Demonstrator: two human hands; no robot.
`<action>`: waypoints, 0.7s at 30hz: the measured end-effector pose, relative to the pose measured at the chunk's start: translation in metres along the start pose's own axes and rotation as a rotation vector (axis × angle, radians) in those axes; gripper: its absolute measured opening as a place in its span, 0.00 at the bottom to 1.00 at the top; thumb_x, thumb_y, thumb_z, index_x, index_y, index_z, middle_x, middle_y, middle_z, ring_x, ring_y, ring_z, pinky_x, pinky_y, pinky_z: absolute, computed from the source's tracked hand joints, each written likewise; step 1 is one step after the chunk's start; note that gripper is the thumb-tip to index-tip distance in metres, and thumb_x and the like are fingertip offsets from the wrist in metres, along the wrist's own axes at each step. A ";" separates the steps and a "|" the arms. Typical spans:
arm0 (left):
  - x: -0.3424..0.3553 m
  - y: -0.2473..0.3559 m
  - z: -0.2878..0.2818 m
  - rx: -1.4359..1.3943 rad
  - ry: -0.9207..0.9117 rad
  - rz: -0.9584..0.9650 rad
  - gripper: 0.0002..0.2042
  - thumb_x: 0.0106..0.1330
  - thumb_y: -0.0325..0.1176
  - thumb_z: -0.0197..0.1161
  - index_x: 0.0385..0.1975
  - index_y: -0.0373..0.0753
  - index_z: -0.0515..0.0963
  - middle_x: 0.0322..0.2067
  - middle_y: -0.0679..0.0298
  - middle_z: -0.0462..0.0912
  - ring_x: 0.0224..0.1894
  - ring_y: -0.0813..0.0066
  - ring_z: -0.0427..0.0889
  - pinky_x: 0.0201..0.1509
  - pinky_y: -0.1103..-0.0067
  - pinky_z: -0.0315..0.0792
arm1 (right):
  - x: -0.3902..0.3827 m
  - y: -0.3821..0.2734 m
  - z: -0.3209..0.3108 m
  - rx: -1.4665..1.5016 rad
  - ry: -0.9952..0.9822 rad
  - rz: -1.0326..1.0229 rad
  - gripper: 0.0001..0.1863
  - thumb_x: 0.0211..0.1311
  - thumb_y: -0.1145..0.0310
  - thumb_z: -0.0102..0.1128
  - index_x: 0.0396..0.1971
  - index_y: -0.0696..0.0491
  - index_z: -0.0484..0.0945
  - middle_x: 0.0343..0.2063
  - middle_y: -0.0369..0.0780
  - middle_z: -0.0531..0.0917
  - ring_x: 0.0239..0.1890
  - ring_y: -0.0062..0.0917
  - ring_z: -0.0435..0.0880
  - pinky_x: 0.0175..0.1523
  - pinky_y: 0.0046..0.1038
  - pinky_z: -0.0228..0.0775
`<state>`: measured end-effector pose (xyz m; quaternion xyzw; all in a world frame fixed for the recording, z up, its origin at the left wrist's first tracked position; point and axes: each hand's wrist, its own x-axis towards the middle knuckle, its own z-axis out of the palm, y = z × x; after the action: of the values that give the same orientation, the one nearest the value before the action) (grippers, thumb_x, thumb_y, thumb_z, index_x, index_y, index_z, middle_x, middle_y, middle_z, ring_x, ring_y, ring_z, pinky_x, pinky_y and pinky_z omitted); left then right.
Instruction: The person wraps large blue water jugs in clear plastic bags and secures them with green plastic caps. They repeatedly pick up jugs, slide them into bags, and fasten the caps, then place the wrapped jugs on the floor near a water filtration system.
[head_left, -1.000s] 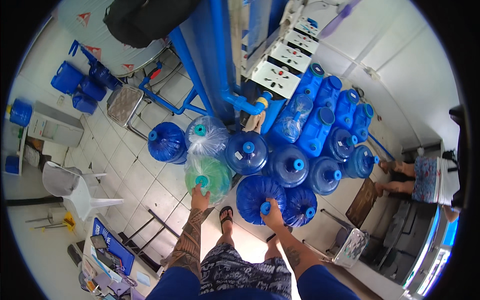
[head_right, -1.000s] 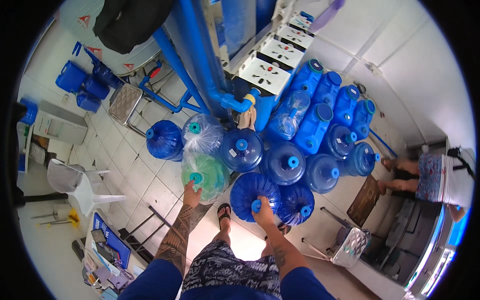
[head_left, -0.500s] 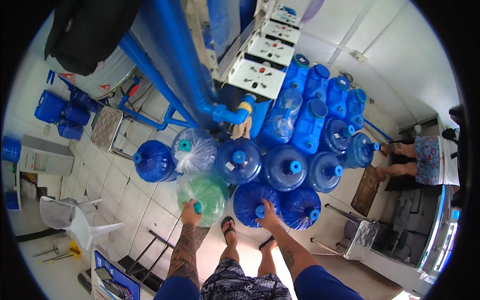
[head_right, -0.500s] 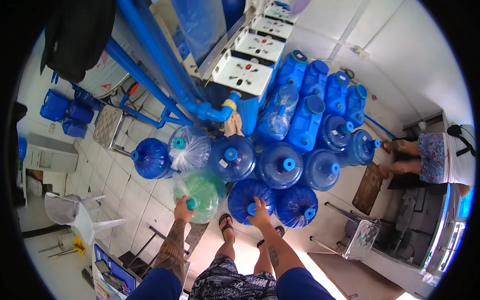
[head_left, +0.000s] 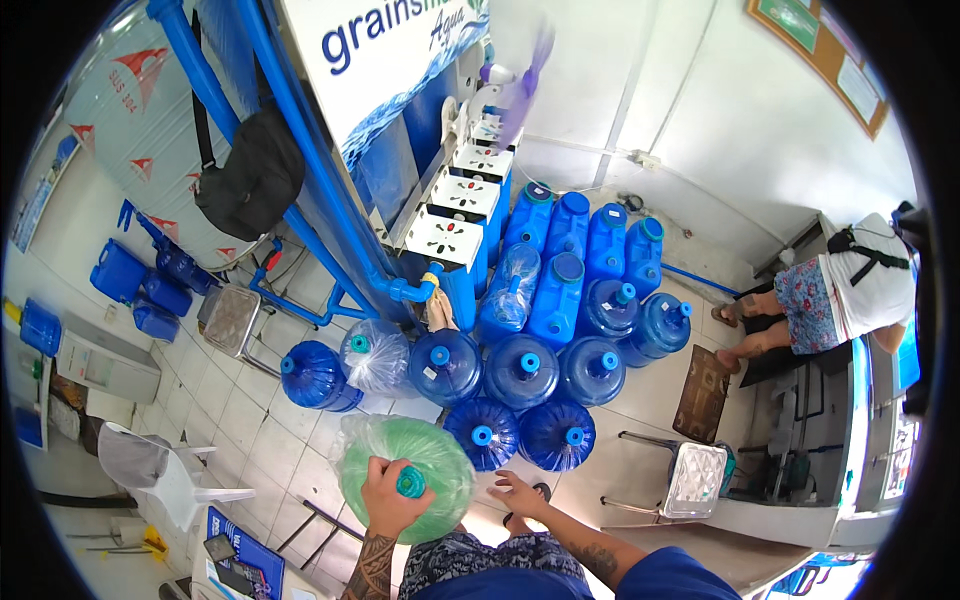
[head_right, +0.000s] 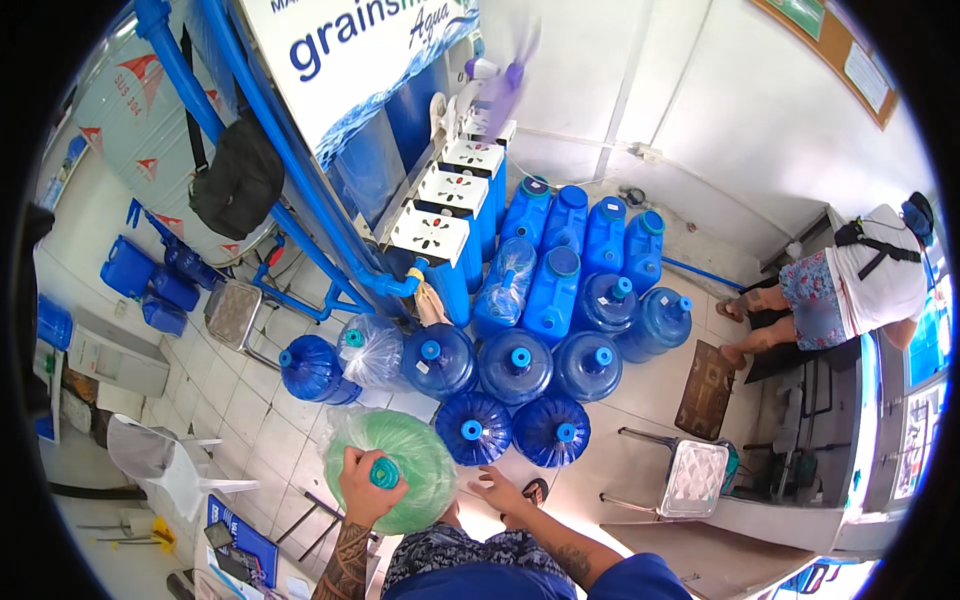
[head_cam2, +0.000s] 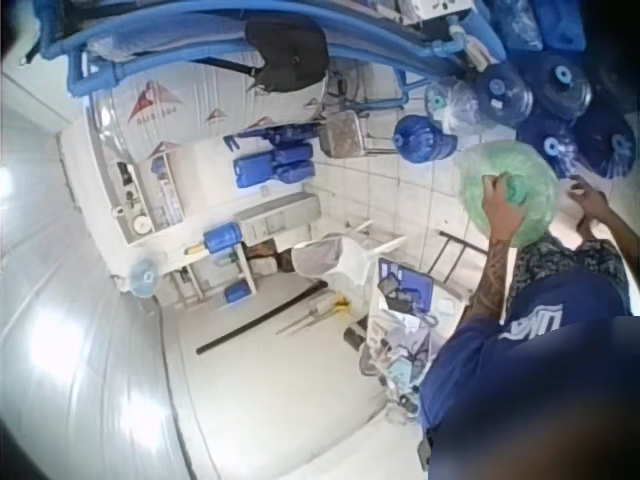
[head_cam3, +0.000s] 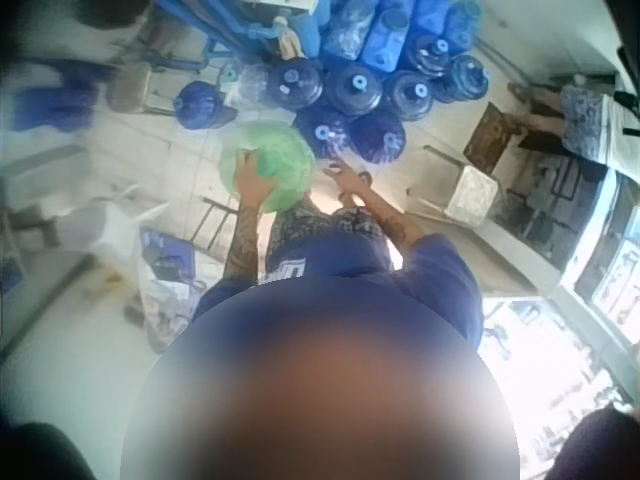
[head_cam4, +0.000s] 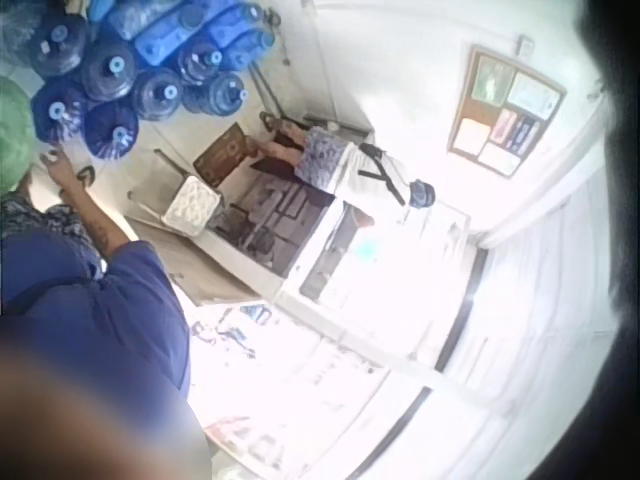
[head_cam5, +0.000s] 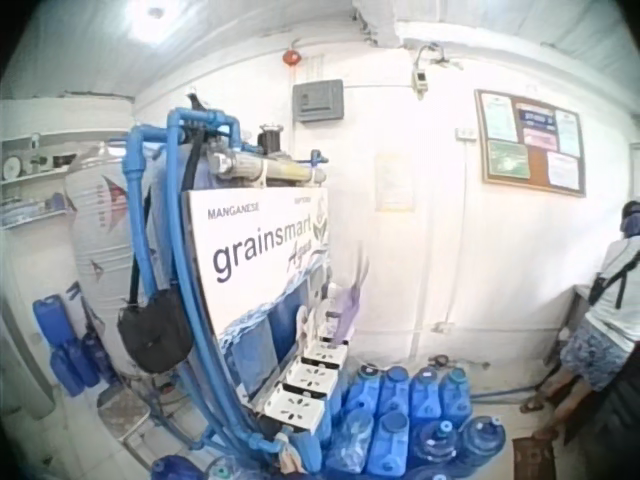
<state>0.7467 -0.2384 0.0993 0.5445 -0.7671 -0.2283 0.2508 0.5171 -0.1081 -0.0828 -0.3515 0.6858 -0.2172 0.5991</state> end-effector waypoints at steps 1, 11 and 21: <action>0.002 0.013 -0.009 0.003 0.031 0.086 0.20 0.35 0.36 0.73 0.32 0.44 0.79 0.34 0.58 0.71 0.37 0.57 0.76 0.40 0.67 0.72 | -0.006 0.005 0.000 0.074 0.050 0.058 0.39 0.62 0.45 0.61 0.65 0.52 0.61 0.54 0.45 0.77 0.45 0.31 0.82 0.49 0.33 0.74; -0.035 -0.016 -0.187 -1.261 0.712 0.006 0.25 0.63 0.43 0.59 0.59 0.42 0.67 0.53 0.57 0.69 0.50 0.58 0.75 0.58 0.59 0.73 | -0.080 -0.019 -0.123 0.658 0.690 -0.235 0.31 0.73 0.43 0.39 0.60 0.54 0.68 0.52 0.40 0.76 0.48 0.25 0.75 0.51 0.25 0.61; 0.011 -0.020 -0.112 -1.702 0.655 -0.327 0.13 0.62 0.44 0.58 0.41 0.44 0.75 0.43 0.61 0.78 0.46 0.62 0.78 0.51 0.66 0.74 | -0.155 -0.127 -0.137 0.330 0.957 -0.833 0.27 0.60 0.52 0.64 0.52 0.54 0.72 0.51 0.41 0.73 0.49 0.28 0.73 0.54 0.29 0.65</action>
<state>0.8290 -0.2634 0.1751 0.3156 -0.1453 -0.5820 0.7352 0.4169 -0.0937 0.1384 -0.3557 0.6406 -0.6661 0.1396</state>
